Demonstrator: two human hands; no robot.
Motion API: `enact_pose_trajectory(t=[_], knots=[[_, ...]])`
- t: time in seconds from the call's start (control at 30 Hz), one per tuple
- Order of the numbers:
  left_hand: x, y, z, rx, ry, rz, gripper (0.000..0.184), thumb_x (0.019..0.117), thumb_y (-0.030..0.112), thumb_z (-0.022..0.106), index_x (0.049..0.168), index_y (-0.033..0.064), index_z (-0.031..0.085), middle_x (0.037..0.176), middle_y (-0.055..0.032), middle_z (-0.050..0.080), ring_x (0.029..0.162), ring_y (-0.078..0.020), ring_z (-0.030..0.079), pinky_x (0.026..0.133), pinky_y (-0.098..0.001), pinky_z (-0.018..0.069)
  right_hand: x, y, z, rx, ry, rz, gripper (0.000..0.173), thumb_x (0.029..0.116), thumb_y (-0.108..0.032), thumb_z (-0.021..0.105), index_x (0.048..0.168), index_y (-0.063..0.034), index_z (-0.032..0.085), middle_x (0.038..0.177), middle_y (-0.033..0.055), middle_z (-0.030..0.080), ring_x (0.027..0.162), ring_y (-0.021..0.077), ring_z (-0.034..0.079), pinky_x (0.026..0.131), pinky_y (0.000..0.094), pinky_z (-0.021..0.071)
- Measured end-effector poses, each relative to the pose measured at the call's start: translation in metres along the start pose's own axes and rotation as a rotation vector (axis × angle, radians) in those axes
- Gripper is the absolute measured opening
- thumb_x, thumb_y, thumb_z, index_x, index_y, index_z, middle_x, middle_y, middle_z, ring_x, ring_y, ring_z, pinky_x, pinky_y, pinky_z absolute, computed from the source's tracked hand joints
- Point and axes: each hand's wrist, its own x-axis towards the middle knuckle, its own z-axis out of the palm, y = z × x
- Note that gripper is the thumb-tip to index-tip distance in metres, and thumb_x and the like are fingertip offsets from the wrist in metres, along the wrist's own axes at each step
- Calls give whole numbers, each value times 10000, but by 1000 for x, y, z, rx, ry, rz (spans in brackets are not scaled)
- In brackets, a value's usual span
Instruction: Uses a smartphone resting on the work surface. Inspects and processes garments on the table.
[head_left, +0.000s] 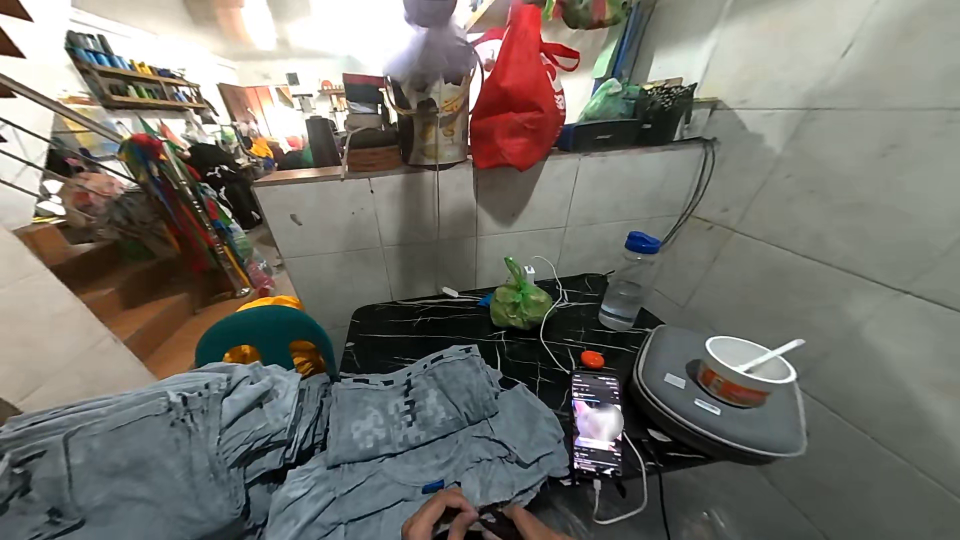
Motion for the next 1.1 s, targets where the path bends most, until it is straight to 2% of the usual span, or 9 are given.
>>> enact_pose_trajectory(t=[0.13, 0.27, 0.37, 0.5, 0.73, 0.87, 0.93, 1.0, 1.1], knots=[[-1, 5, 5, 37, -67, 6, 32, 890, 15, 740, 896, -14, 752, 954, -98, 761, 1000, -139, 722, 972, -310, 576, 2, -4, -2, 6, -5, -6, 321, 1014, -294, 632, 1100, 2, 722, 912, 151, 758, 757, 302, 750, 657, 512, 604], [-1, 4, 4, -7, -60, -19, 28, 889, 9, 738, 900, -17, 733, 964, -90, 753, 984, -123, 719, 938, -297, 588, 6, -5, 3, -27, 73, 19, 339, 1058, -319, 559, 1027, -39, 746, 839, 119, 748, 713, 273, 740, 609, 493, 590], [-1, 6, -4, -30, -158, -108, 55, 900, 4, 724, 913, -48, 715, 1063, -159, 735, 1049, -168, 708, 967, -325, 576, 9, 2, 2, 36, 246, 93, 344, 976, -334, 695, 1031, 2, 741, 828, 126, 748, 695, 261, 731, 627, 471, 606], [2, 8, -13, 21, -396, -153, 253, 904, -124, 463, 1004, -120, 695, 1249, -293, 660, 1237, -321, 636, 1071, -447, 507, 12, 17, -3, 291, 192, 161, 267, 883, -153, 781, 1037, 54, 712, 906, 166, 740, 811, 257, 728, 775, 439, 607], [3, 23, 2, 23, -217, -291, 265, 915, -96, 507, 1179, -75, 529, 1046, -153, 736, 930, -205, 740, 837, -400, 608, 15, -3, 22, 288, 107, 164, 392, 849, -235, 823, 1031, 93, 709, 977, 225, 718, 878, 336, 714, 828, 495, 588], [2, 24, 4, 13, -183, -312, 286, 950, -80, 601, 1224, -48, 526, 1063, -132, 768, 937, -216, 772, 880, -409, 637, 15, -7, 25, 339, 162, 136, 273, 843, 12, 712, 1089, 130, 705, 1028, 237, 726, 928, 338, 729, 870, 484, 591], [2, 25, 5, 81, -198, -304, 270, 971, -35, 620, 1232, -24, 554, 1095, -113, 771, 960, -200, 770, 886, -390, 634, 14, -10, 28, 449, 196, 220, 353, 876, 2, 720, 1201, 120, 649, 1005, 199, 748, 901, 286, 745, 860, 459, 606], [2, 26, 8, 141, -210, -296, 256, 979, -19, 608, 1233, -7, 574, 1098, -98, 774, 955, -184, 769, 875, -382, 631, 15, -13, 25, 424, 209, 280, 331, 865, -72, 768, 1135, 72, 641, 897, 155, 738, 797, 255, 731, 767, 442, 606], [1, 25, 9, 173, -205, -290, 253, 987, -13, 589, 1240, 5, 580, 1084, -79, 777, 941, -165, 766, 870, -374, 623, 16, -14, 18, 295, 151, 236, 237, 869, -68, 741, 1056, 76, 720, 970, 204, 730, 897, 330, 724, 846, 494, 588]])
